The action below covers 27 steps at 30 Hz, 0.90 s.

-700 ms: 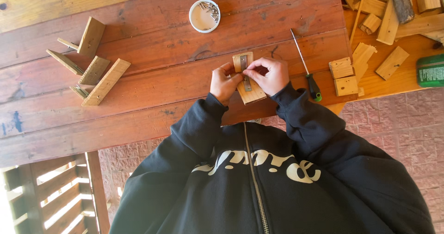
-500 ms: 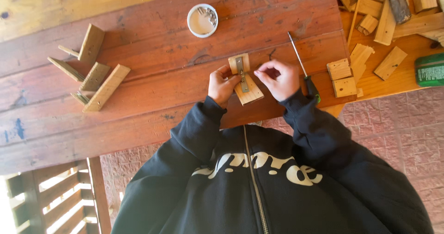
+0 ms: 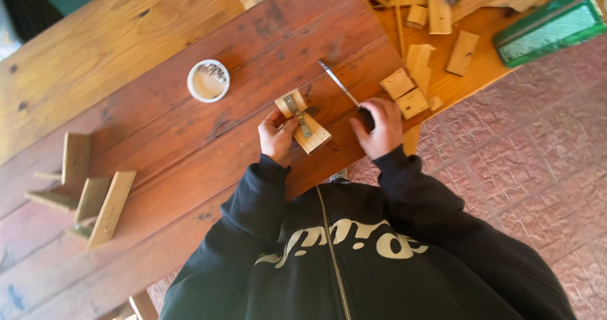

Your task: The person assembles small wooden pieces on a wooden table using a screwdriver and screws. They align the pieces, insert screws, and tighten them to form small wooden structures.

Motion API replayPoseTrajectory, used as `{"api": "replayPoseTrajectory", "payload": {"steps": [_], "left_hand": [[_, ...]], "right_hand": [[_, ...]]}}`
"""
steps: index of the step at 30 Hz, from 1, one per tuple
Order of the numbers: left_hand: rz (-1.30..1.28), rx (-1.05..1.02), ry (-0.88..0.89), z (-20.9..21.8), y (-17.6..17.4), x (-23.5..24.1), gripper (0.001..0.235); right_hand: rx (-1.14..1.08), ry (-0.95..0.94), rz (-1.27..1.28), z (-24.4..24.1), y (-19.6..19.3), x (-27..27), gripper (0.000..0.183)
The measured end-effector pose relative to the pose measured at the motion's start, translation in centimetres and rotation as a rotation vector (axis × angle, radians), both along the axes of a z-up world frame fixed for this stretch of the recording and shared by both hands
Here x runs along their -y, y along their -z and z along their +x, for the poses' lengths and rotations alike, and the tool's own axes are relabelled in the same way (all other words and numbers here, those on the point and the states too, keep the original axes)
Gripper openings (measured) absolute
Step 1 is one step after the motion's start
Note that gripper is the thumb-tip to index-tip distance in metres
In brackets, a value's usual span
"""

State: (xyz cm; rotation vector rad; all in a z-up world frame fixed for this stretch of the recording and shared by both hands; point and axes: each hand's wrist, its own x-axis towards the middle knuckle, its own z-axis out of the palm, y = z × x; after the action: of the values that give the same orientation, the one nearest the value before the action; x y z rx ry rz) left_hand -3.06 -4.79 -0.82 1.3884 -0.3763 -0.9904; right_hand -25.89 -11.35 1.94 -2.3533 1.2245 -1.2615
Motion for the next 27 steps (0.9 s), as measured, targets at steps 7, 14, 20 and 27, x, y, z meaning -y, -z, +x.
{"api": "replayPoseTrajectory", "payload": {"steps": [7,14,20,27], "left_hand": [[0.027,0.031,0.041,-2.2,-0.5,2.3,0.029],[-0.003,0.082,-0.068,0.1,1.9,1.8,0.031],[-0.028,0.135,-0.217,5.1,3.4,-0.2,0.032],[-0.019,0.319,-0.336,10.5,4.1,-3.3,0.036]], "right_hand": [[-0.201,0.112,0.099,-1.2,2.2,0.2,0.044],[-0.086,-0.047,0.181,-0.1,3.3,1.4,0.032],[0.084,-0.292,0.255,2.5,-3.7,-0.2,0.026],[0.01,-0.513,0.217,6.5,-7.4,-3.7,0.028]]}}
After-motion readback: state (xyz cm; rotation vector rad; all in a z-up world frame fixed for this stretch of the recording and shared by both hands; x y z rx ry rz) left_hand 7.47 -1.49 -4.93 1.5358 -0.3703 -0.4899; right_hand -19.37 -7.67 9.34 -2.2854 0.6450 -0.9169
